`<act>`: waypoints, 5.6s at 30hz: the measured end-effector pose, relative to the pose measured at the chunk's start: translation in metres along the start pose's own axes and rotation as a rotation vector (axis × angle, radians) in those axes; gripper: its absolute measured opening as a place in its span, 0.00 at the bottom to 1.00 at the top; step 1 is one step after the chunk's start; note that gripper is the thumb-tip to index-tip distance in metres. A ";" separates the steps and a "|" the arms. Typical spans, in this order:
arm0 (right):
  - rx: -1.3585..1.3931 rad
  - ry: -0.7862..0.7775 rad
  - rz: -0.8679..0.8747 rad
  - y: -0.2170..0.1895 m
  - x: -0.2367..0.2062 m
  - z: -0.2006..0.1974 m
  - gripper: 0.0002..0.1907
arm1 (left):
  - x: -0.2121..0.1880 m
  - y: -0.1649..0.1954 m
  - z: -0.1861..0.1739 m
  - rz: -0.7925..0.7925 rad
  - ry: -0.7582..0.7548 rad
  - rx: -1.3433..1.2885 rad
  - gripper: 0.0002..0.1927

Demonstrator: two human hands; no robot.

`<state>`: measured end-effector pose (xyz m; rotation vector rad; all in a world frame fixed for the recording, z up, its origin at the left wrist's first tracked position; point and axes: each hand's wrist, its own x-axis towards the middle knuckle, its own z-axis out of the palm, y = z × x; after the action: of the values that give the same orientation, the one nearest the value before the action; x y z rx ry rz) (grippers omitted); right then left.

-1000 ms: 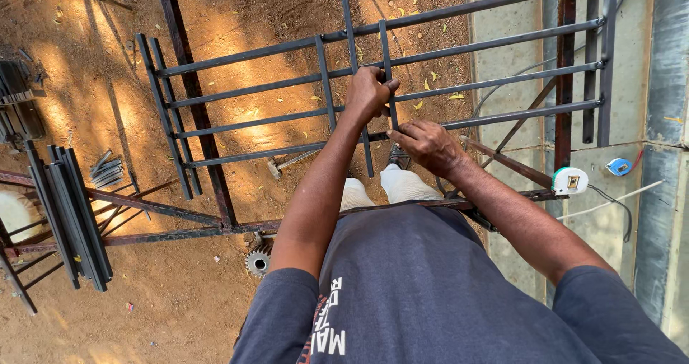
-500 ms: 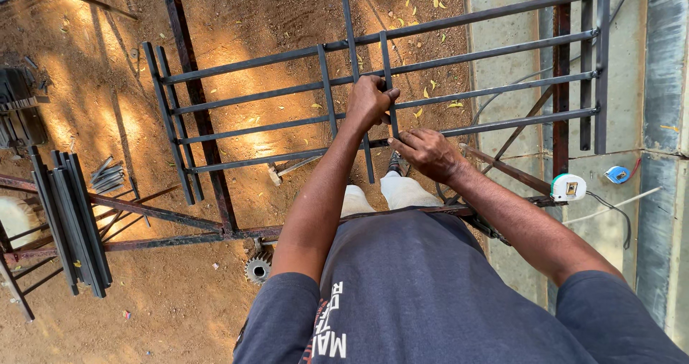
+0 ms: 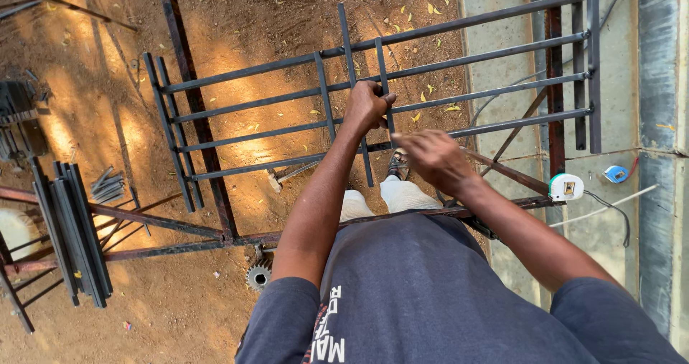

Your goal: The person measures the spacing on a metal frame with a tape measure and welds metal rods onto the frame using a welding torch and rod.

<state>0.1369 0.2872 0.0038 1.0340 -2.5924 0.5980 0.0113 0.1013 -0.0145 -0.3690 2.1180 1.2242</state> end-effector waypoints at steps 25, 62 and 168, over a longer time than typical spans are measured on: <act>0.332 -0.334 1.356 0.055 -0.111 -0.139 0.32 | -0.002 0.000 -0.004 -0.059 -0.006 -0.063 0.18; 1.244 -0.503 0.037 0.087 0.127 -0.157 0.19 | -0.005 0.006 -0.005 -0.030 0.001 -0.006 0.21; 0.300 0.398 1.450 0.117 -0.171 -0.069 0.15 | 0.009 -0.021 -0.003 -0.031 -0.018 -0.044 0.10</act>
<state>0.1817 0.4971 -0.0370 -1.0444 -2.4780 1.2849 0.0144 0.0890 -0.0332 -0.4077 2.0658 1.2530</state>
